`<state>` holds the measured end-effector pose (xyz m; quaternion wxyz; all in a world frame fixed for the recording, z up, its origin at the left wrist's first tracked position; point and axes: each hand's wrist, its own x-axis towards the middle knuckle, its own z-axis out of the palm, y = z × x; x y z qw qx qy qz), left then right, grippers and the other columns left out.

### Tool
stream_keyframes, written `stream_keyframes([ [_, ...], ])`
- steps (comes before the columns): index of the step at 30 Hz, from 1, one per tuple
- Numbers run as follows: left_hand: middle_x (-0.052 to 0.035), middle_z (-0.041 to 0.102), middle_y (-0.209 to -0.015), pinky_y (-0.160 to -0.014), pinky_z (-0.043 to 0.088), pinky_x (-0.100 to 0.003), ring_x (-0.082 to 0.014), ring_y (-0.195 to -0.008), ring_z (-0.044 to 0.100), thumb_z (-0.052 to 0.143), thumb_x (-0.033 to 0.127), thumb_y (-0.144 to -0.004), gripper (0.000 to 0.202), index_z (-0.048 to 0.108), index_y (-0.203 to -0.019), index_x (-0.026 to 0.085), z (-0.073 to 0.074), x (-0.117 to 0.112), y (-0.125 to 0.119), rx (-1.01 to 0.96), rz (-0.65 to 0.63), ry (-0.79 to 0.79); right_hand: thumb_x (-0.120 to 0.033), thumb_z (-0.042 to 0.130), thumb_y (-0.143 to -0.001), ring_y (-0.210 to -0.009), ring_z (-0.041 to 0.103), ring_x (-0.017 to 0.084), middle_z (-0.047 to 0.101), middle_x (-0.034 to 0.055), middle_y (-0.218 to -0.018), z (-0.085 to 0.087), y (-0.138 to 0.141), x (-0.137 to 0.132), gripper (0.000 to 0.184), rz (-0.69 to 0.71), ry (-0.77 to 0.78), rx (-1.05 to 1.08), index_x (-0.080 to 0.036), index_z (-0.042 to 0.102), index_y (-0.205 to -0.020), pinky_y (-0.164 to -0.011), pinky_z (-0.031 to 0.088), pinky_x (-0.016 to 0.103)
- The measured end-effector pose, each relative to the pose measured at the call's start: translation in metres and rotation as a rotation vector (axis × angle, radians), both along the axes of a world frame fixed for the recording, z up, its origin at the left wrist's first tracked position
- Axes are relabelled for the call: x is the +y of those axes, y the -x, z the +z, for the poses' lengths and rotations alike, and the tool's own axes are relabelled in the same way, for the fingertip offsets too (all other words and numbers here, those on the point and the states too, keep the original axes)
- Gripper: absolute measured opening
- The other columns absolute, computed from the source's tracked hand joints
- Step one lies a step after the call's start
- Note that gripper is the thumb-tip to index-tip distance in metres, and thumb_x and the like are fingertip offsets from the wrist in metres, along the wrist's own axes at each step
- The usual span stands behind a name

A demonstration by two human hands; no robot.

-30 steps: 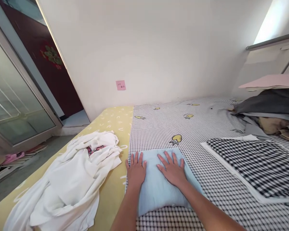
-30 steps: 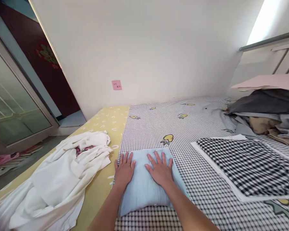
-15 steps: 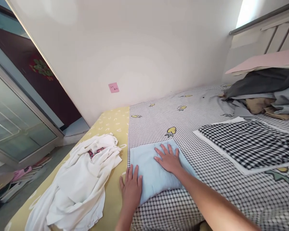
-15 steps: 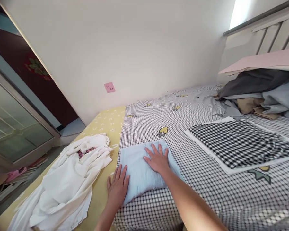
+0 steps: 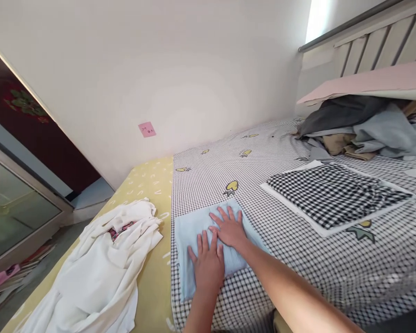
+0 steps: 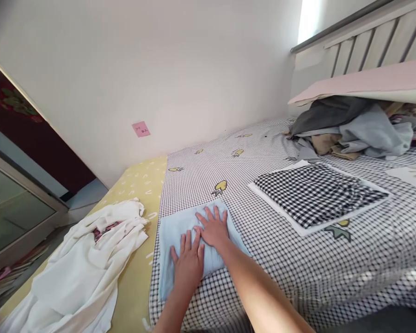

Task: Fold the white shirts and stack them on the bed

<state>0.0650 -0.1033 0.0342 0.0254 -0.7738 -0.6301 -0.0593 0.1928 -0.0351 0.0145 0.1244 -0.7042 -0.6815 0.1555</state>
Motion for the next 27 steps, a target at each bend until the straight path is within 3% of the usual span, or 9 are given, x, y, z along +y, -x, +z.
stream_keyframes([
  [2,-0.0056,0.034,-0.166,-0.121,0.026,-0.071,-0.0302,-0.155,0.03,0.029,0.034,-0.104,0.053,0.033,-0.157,0.034,-0.017,0.0,0.001,0.019,0.003,0.004,-0.066,0.022,-0.101,-0.159,-0.004,0.036,0.009,-0.0026,-0.175,-0.002,-0.001,0.0,0.064,-0.011,-0.021,0.013,-0.045,0.027,-0.161,-0.118,-0.013,0.068],
  [4,-0.0048,0.031,-0.167,-0.121,0.025,-0.07,-0.0304,-0.155,0.03,0.026,0.035,-0.104,0.054,0.03,-0.158,0.034,-0.026,0.0,0.004,0.028,0.016,-0.021,-0.067,0.024,-0.1,-0.159,-0.004,0.037,0.01,-0.0022,-0.175,-0.001,-0.001,0.001,0.064,-0.011,-0.033,0.034,-0.045,0.029,-0.16,-0.118,-0.013,0.068],
  [9,-0.0058,0.031,-0.167,-0.122,0.024,-0.07,-0.0313,-0.155,0.029,0.024,0.038,-0.104,0.056,0.03,-0.159,0.031,-0.026,0.002,0.003,0.042,0.04,-0.021,-0.061,0.033,-0.1,-0.158,0.0,0.038,0.013,-0.0006,-0.175,0.013,-0.002,-0.004,0.063,0.028,-0.023,0.062,-0.042,0.031,-0.16,-0.12,-0.008,0.067],
  [13,-0.0065,0.032,-0.167,-0.122,0.022,-0.07,-0.0322,-0.155,0.029,0.025,0.038,-0.104,0.055,0.035,-0.157,0.029,-0.022,0.001,0.0,0.029,0.04,-0.01,-0.053,0.035,-0.101,-0.158,0.01,0.035,0.021,-0.0006,-0.173,0.019,-0.008,-0.033,0.06,0.057,-0.067,0.043,-0.041,0.033,-0.16,-0.122,-0.005,0.065],
  [17,-0.008,0.031,-0.167,-0.122,0.023,-0.069,-0.0319,-0.155,0.029,0.024,0.039,-0.104,0.056,0.035,-0.157,0.029,-0.015,-0.004,-0.001,0.02,0.054,-0.003,-0.052,0.026,-0.105,-0.157,0.019,0.031,0.033,-0.0033,-0.168,0.003,-0.039,-0.082,0.056,0.069,-0.188,-0.024,-0.043,0.03,-0.16,-0.123,-0.005,0.065],
  [20,-0.0083,0.031,-0.167,-0.123,0.023,-0.069,-0.032,-0.155,0.029,0.023,0.04,-0.104,0.057,0.034,-0.158,0.028,-0.012,-0.006,-0.002,0.004,0.044,-0.006,-0.056,0.022,-0.105,-0.157,0.02,0.031,0.034,-0.0022,-0.167,-0.016,-0.071,-0.111,0.058,-0.051,-0.18,-0.107,-0.041,0.03,-0.161,-0.123,-0.002,0.066],
  [23,-0.008,0.032,-0.167,-0.123,0.022,-0.069,-0.032,-0.155,0.029,0.022,0.039,-0.104,0.057,0.034,-0.158,0.028,-0.012,-0.007,-0.001,0.001,0.039,-0.023,-0.059,0.021,-0.105,-0.156,0.021,0.032,0.038,-0.0007,-0.166,-0.029,-0.09,-0.122,0.06,-0.138,-0.223,-0.165,-0.039,0.031,-0.161,-0.124,0.001,0.064],
  [27,-0.0077,0.033,-0.167,-0.123,0.023,-0.069,-0.0318,-0.155,0.03,0.022,0.04,-0.104,0.057,0.034,-0.158,0.027,-0.013,-0.007,-0.001,0.013,0.05,-0.014,-0.058,0.021,-0.105,-0.156,0.023,0.031,0.041,-0.0006,-0.164,-0.03,-0.089,-0.12,0.059,-0.134,-0.246,-0.16,-0.04,0.033,-0.16,-0.124,0.003,0.062],
])
